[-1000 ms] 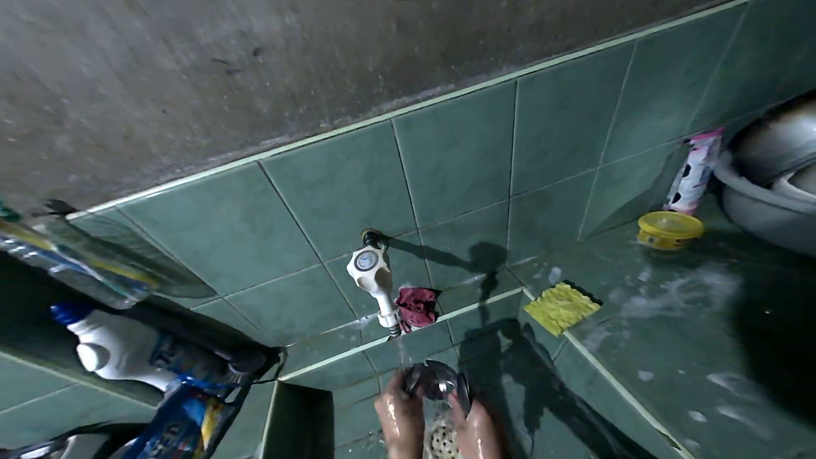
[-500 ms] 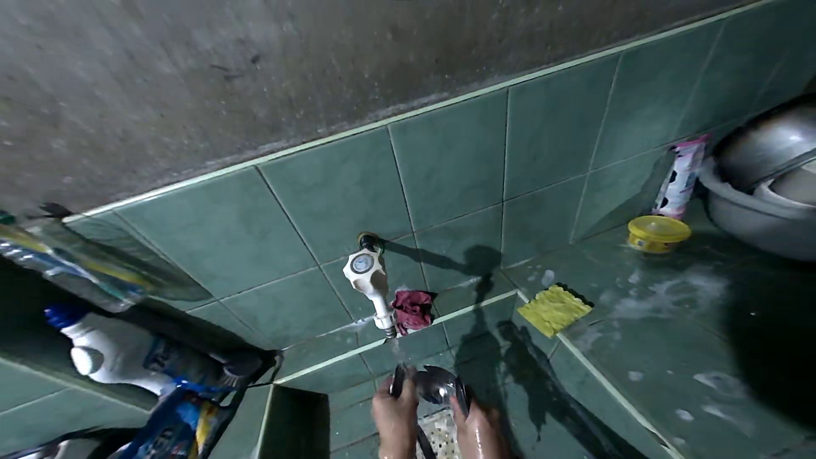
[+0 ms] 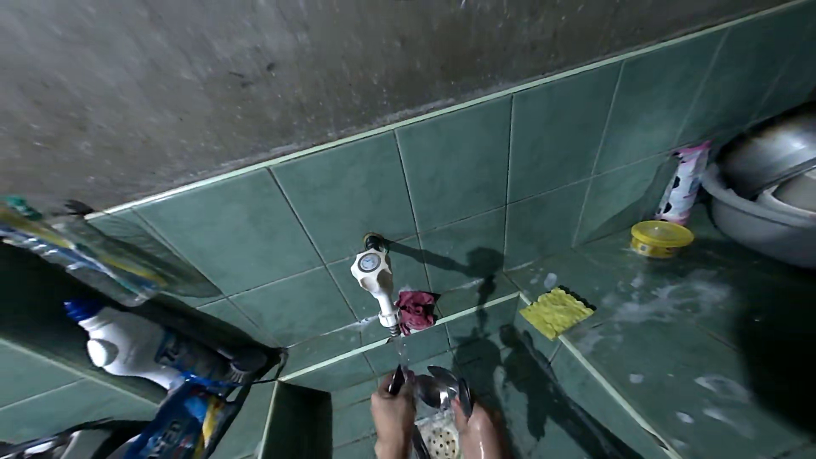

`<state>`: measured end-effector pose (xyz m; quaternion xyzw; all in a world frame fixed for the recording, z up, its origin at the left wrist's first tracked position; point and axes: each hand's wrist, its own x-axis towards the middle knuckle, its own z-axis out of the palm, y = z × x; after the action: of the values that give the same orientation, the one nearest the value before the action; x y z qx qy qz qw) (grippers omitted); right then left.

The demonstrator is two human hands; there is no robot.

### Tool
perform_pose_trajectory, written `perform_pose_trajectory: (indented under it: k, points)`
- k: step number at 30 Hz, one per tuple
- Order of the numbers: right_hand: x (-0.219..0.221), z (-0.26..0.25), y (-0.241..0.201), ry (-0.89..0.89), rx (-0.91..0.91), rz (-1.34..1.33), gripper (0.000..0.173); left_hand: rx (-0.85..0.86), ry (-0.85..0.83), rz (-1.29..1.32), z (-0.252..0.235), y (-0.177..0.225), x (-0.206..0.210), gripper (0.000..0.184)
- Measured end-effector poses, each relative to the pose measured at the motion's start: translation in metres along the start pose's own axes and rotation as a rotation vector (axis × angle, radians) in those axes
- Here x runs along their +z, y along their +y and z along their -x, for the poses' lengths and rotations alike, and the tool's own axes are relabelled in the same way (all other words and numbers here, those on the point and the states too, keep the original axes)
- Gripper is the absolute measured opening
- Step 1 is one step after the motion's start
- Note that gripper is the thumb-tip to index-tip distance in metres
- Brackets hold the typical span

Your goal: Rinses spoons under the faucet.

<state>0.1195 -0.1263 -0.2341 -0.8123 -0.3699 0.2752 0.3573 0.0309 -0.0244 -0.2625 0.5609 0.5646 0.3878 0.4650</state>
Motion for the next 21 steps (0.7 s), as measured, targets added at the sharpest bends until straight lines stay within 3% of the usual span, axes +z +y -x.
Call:
perform_pose_trajectory:
  k: [5,9,11,14,17,21]
  points:
    - [-0.008,-0.011,0.001,0.005,0.085,-0.065,0.034,-0.136,-0.129,-0.202,-0.008,0.001,0.001,0.028]
    - [-0.007,-0.013,0.0,-0.008,0.113,-0.131,0.031,-0.156,-0.063,0.31,-0.001,-0.003,0.011,0.009]
    - [-0.003,-0.014,0.002,-0.006,0.116,-0.141,0.03,-0.205,-0.053,0.442,0.003,0.0,0.012,0.012]
    - [0.007,-0.019,0.006,-0.026,0.107,-0.184,0.028,-0.102,-0.068,0.193,0.008,-0.007,0.013,0.017]
    - [0.017,-0.018,0.007,-0.046,0.104,-0.248,0.029,-0.031,-0.112,-0.034,0.01,-0.009,0.01,0.04]
    - [0.018,-0.013,0.006,-0.095,0.116,-0.252,0.031,0.068,0.07,-0.149,0.0,0.001,0.004,0.02]
